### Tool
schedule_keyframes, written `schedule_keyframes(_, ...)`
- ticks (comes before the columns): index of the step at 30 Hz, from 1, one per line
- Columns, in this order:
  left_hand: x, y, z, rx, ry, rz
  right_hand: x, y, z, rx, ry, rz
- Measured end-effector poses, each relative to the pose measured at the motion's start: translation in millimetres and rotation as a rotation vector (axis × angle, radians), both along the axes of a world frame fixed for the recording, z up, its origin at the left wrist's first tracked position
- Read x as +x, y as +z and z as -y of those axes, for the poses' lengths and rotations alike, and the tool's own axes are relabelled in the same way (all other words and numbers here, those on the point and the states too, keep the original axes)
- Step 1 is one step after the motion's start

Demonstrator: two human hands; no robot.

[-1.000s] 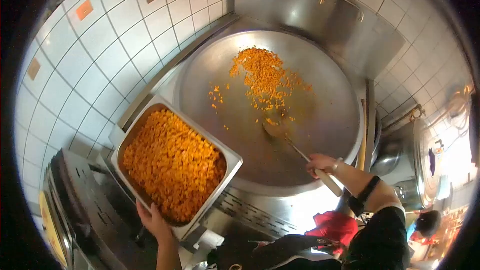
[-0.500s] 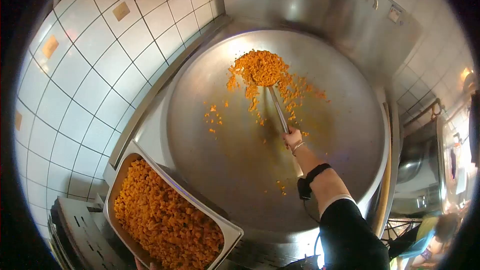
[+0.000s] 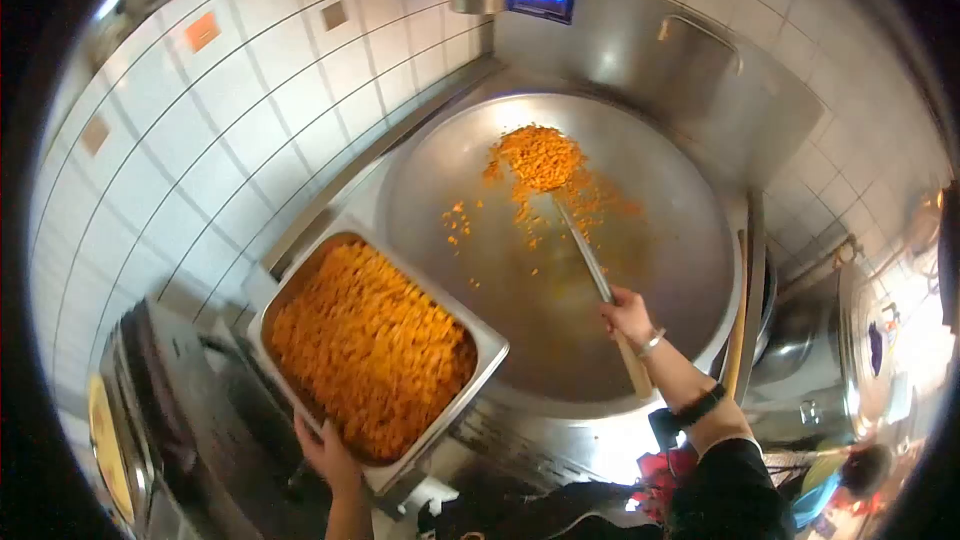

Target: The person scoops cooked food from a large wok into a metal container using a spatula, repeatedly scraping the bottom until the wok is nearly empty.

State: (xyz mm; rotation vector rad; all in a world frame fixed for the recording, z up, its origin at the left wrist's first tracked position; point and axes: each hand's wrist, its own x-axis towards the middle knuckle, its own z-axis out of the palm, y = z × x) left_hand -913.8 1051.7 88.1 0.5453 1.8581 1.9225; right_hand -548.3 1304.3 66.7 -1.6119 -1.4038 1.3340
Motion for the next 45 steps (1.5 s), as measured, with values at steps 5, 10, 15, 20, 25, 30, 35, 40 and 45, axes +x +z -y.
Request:
schedule_keyframes(5, -5, -10, -4, -0.163, 0.067, -0.263, 2, 74, 80, 0.005, 0.122, -0.077)
schedule_keyframes(10, 3, 16, -3, -0.227, 0.043, 0.027, -2, 117, 139, 0.033, 0.263, -0.037)
schedule_keyframes(15, -10, -24, -14, 0.013, 0.012, -0.165, -12, 115, 187, 0.322, 0.327, 0.154)
schedule_keyframes(20, -12, -35, -18, -0.107, 0.058, -0.206, -25, 108, 225, 0.611, 0.34, 0.528)
schedule_keyframes(25, -11, -33, -19, -0.072, 0.062, -0.219, -28, 98, 239, 0.814, 0.274, 0.751)
schedule_keyframes(30, -13, -36, -19, -0.018, 0.05, -0.233, -28, 98, 251, 0.438, 0.497, 0.396)
schedule_keyframes(35, -6, -26, -19, -0.073, 0.102, -0.187, -17, 119, 265, 0.533, 0.537, 0.481)
schedule_keyframes(40, -9, -33, -20, -0.02, 0.088, -0.218, -12, 147, 282, 0.487, 0.571, 0.489)
schedule_keyframes(45, -14, -40, -21, -0.044, 0.112, -0.274, -23, 162, 292, 0.376, 0.535, 0.428)
